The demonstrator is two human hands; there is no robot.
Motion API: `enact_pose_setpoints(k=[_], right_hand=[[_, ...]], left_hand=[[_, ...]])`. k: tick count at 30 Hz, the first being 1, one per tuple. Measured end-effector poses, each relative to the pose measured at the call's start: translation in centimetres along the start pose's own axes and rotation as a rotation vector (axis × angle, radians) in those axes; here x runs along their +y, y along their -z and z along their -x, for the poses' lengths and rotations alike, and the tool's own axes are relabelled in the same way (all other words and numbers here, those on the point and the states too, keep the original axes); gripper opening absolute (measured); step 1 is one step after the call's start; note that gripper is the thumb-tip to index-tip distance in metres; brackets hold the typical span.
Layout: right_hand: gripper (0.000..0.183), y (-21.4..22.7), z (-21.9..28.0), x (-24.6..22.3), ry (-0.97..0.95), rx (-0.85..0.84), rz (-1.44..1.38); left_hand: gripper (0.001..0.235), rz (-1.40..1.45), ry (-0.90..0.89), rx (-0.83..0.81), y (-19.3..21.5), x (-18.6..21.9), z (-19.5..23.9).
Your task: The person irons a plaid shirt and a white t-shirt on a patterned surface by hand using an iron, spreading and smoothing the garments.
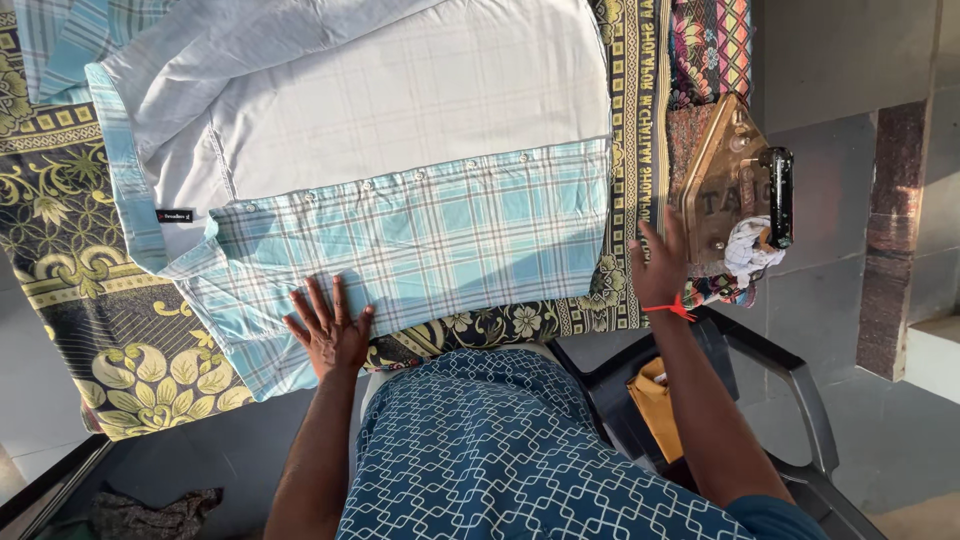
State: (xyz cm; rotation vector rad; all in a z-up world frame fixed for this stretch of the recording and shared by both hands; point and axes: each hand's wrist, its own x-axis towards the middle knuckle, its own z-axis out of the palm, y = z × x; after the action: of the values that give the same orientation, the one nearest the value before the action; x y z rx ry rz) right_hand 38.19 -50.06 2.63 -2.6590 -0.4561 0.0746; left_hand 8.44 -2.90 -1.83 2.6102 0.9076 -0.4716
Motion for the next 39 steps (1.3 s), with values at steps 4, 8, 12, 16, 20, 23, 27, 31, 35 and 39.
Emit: enact_pose_setpoints(k=[4,8,12,16,20,23,27,31,35,39], right_hand=[[0.080,11.9,-5.6,7.3,-0.152,0.363,0.215],[0.049,14.3,-12.4,11.1,-0.754,-0.309,-0.739],[0.033,14.2,-13.8,9.9,-0.910,-0.455,-0.678],[0.028,12.8,-12.5,4.4,-0.916,-0.399,-0.529],[0.017,11.8,-9.1,-3.8,-0.793,-0.519,-0.390],[0.025,9.5,-6.8,-9.3,-0.635,-0.709,-0.448],[0.029,1.0,-4.8,-17.3,-0.416,-0.911,-0.492],[0.028,-5.3,-2.3,-25.3,-0.252,-0.974,-0.528],[0.040,-9.9,-0.7,-30.9,-0.177,-1.005,-0.353],[0.048,-12.6,1.2,-32.5,-0.124,-1.006,-0.276]], left_hand=[[0.083,-0.020,0.015,-0.027,-0.3,0.1,-0.5],[0.083,-0.034,0.029,-0.059,-0.1,-0.2,-0.3],[0.082,-0.037,0.069,-0.072,0.5,0.3,-0.2],[0.081,0.015,0.059,-0.015,0.8,0.1,0.0],[0.079,0.007,0.077,-0.023,1.0,0.0,0.1],[0.080,0.072,0.040,0.066,0.9,-0.2,0.4],[0.079,0.089,0.018,0.128,0.8,-0.6,0.3],[0.080,0.193,0.051,0.199,0.4,-1.1,1.4],[0.080,0.213,0.168,0.239,1.4,-4.0,1.3],[0.080,0.236,0.260,0.260,3.0,-6.9,0.8]])
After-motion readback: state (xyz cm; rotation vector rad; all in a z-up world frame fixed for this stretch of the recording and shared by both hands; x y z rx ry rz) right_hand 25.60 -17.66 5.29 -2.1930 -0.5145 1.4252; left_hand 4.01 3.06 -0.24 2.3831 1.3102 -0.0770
